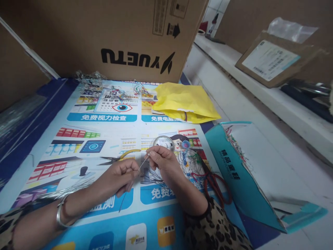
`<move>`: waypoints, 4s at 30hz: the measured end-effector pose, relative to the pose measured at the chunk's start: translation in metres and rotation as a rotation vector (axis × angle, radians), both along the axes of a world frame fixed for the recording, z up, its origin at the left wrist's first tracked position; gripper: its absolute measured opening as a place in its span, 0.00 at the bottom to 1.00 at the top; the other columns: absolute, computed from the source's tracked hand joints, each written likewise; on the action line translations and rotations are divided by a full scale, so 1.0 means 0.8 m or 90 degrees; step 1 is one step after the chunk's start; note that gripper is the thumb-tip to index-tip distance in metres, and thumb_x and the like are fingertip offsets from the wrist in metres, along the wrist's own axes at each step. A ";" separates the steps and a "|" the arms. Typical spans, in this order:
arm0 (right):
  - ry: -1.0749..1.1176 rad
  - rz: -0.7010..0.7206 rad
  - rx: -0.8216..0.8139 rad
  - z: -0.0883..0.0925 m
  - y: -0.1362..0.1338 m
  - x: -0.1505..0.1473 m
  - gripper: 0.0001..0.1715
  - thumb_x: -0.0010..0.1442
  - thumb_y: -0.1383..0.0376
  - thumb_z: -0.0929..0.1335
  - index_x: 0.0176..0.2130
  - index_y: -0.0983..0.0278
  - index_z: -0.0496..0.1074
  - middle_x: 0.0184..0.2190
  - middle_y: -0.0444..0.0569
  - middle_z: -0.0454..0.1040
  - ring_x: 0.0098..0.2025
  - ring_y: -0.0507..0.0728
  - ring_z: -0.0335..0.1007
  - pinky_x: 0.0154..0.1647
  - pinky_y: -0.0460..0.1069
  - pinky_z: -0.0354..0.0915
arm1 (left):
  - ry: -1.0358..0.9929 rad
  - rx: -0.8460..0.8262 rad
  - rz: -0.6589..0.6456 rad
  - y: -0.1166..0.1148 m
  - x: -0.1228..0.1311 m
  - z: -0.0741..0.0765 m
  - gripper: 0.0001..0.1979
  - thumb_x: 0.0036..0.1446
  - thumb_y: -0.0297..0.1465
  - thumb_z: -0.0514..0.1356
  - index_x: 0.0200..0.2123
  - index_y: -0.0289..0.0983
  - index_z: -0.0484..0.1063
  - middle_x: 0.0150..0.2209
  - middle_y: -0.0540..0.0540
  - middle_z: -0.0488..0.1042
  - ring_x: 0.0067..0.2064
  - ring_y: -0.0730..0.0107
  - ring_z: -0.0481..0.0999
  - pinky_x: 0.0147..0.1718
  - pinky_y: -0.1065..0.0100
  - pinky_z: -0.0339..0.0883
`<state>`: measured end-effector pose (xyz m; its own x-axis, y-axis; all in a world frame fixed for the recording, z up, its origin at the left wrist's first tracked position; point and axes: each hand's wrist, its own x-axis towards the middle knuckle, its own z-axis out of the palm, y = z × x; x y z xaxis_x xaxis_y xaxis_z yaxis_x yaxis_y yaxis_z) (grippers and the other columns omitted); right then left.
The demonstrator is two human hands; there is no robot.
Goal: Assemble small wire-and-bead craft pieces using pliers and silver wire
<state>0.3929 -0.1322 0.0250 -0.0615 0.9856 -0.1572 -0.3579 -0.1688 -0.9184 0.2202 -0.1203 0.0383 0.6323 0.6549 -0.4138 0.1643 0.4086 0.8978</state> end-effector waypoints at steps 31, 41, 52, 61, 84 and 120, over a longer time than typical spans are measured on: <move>-0.006 -0.004 -0.033 -0.001 -0.001 0.001 0.07 0.53 0.62 0.69 0.32 0.64 0.74 0.21 0.41 0.67 0.19 0.45 0.57 0.20 0.43 0.52 | -0.009 -0.017 -0.003 -0.001 0.000 0.001 0.04 0.52 0.30 0.52 0.26 0.37 0.60 0.13 0.58 0.65 0.10 0.84 0.56 0.10 0.79 0.46; -0.016 0.031 -0.037 0.003 -0.005 0.000 0.10 0.53 0.62 0.69 0.36 0.63 0.72 0.21 0.40 0.66 0.19 0.46 0.57 0.21 0.44 0.51 | -0.038 0.011 0.018 -0.001 0.002 -0.006 0.09 0.55 0.35 0.54 0.28 0.36 0.60 0.17 0.57 0.66 0.13 0.84 0.59 0.13 0.79 0.51; -0.139 -0.039 0.020 0.003 -0.018 0.004 0.05 0.49 0.63 0.72 0.30 0.59 0.74 0.25 0.44 0.66 0.26 0.51 0.58 0.29 0.48 0.56 | -0.109 0.015 0.023 0.001 0.004 -0.015 0.07 0.54 0.33 0.56 0.31 0.35 0.62 0.22 0.54 0.67 0.17 0.83 0.64 0.14 0.79 0.56; -0.129 0.001 -0.032 0.019 -0.019 0.000 0.08 0.49 0.59 0.72 0.28 0.61 0.72 0.19 0.42 0.62 0.25 0.51 0.55 0.29 0.48 0.54 | -0.145 -0.001 0.010 0.001 0.003 -0.024 0.07 0.51 0.29 0.58 0.35 0.35 0.63 0.21 0.56 0.66 0.17 0.82 0.66 0.16 0.78 0.59; -0.349 0.100 0.154 0.020 -0.017 -0.005 0.09 0.57 0.62 0.66 0.35 0.57 0.77 0.30 0.48 0.71 0.36 0.57 0.65 0.39 0.52 0.61 | -0.167 -0.001 0.003 0.002 0.001 -0.016 0.13 0.52 0.38 0.59 0.32 0.34 0.62 0.21 0.54 0.68 0.18 0.82 0.65 0.17 0.77 0.59; -1.084 0.069 0.365 0.009 0.020 0.060 0.09 0.59 0.68 0.64 0.33 0.64 0.75 0.30 0.50 0.74 0.36 0.55 0.65 0.39 0.49 0.55 | -0.068 0.029 -0.009 0.002 0.003 -0.016 0.17 0.54 0.42 0.55 0.25 0.34 0.62 0.21 0.54 0.67 0.16 0.84 0.62 0.16 0.78 0.52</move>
